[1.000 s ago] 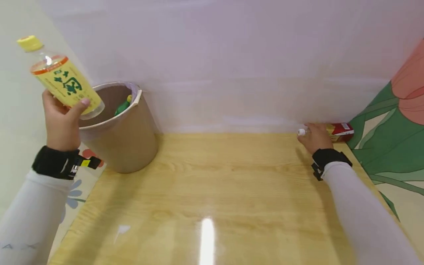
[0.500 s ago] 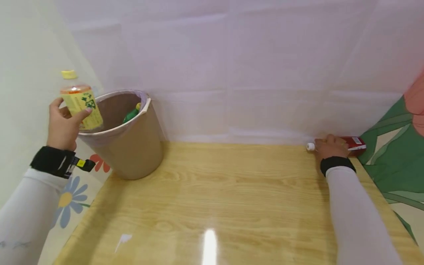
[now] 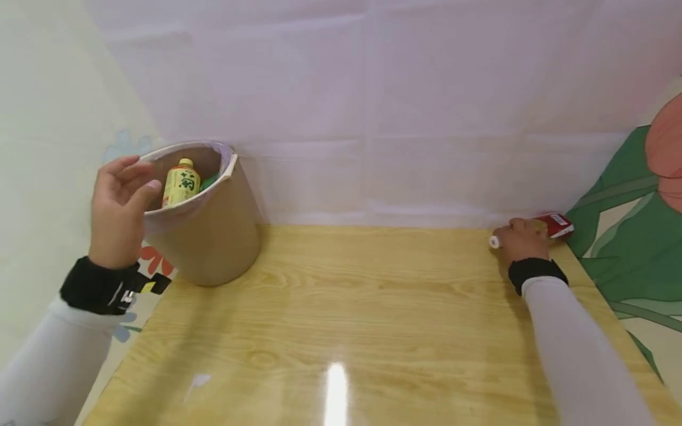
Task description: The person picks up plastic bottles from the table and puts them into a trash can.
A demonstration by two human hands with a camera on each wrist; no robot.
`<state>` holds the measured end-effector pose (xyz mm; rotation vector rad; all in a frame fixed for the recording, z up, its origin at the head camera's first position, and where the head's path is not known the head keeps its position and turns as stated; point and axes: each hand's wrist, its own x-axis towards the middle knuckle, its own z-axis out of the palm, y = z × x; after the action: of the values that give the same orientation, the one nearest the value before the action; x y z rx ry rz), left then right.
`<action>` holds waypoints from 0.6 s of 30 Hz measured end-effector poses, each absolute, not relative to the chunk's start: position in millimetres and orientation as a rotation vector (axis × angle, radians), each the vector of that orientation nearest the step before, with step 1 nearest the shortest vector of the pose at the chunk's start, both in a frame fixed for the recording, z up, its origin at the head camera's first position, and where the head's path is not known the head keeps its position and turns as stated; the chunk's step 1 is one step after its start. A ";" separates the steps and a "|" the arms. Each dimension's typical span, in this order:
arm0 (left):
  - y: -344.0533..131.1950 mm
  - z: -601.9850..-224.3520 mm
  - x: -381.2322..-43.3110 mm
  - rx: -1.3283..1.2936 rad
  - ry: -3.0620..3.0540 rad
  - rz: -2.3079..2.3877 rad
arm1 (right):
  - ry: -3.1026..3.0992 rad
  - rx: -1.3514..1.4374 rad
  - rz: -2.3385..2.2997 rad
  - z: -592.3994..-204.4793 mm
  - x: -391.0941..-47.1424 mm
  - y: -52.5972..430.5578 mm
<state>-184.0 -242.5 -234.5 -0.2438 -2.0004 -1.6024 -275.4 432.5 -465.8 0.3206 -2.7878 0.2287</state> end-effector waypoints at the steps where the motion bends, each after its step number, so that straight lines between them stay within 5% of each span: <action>1: -236.4 -236.7 -181.6 -0.309 -1.997 -1.598 | -2.739 0.331 0.268 -464.3 -274.0 426.5; 12: -160.2 -264.1 -151.4 -0.671 -2.162 -1.437 | -2.541 0.424 1.056 -416.3 -213.6 331.8; 18: -125.7 -321.0 -160.8 -0.926 -2.277 -1.450 | -2.450 0.446 1.635 -388.1 -171.4 276.6</action>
<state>-160.8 -125.7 -321.0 -0.9255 -2.2765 -1.4501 -171.4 276.6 -388.1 0.4463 -2.4499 1.6353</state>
